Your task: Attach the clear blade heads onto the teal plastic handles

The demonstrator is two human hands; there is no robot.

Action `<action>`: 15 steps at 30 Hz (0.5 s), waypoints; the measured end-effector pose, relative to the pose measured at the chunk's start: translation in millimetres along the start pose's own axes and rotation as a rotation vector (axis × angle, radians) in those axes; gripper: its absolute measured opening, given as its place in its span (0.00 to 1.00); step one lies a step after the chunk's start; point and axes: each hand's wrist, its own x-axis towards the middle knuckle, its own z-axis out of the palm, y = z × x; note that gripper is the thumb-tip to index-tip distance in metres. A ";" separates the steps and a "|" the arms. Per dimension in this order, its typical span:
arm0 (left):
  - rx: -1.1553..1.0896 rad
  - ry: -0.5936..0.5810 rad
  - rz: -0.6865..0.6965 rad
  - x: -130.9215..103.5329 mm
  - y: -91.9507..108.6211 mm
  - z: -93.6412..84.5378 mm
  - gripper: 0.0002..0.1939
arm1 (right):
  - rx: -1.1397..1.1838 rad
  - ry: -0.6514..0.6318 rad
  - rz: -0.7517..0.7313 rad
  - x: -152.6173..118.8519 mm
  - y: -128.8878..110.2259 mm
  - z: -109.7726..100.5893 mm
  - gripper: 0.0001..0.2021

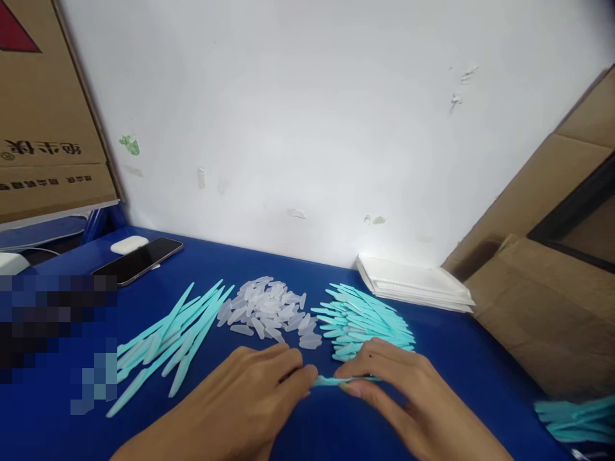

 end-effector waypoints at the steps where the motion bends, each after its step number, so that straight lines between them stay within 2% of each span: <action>1: -0.022 0.053 0.016 -0.5 2.5 -1.1 0.19 | 0.016 0.022 -0.023 -1.0 -1.8 -1.0 0.09; 4: -0.050 0.200 0.015 -1.5 7.5 -3.2 0.18 | 0.053 0.078 -0.073 -2.9 -5.1 -2.8 0.08; 7: -0.036 0.207 0.015 -0.6 9.3 -3.5 0.20 | 0.060 0.084 -0.077 -3.4 -5.0 -1.7 0.08; 11: 0.007 0.074 -0.018 4.8 14.0 -4.5 0.17 | 0.041 0.019 -0.034 -3.0 -5.3 -0.6 0.09; 13: 0.044 -0.046 -0.040 7.6 17.1 -6.0 0.13 | 0.043 -0.053 -0.010 -3.0 -5.0 -1.7 0.10; 15: 0.085 -0.166 -0.060 8.6 16.9 -7.9 0.15 | 0.030 -0.074 0.019 -4.0 -2.0 -3.9 0.11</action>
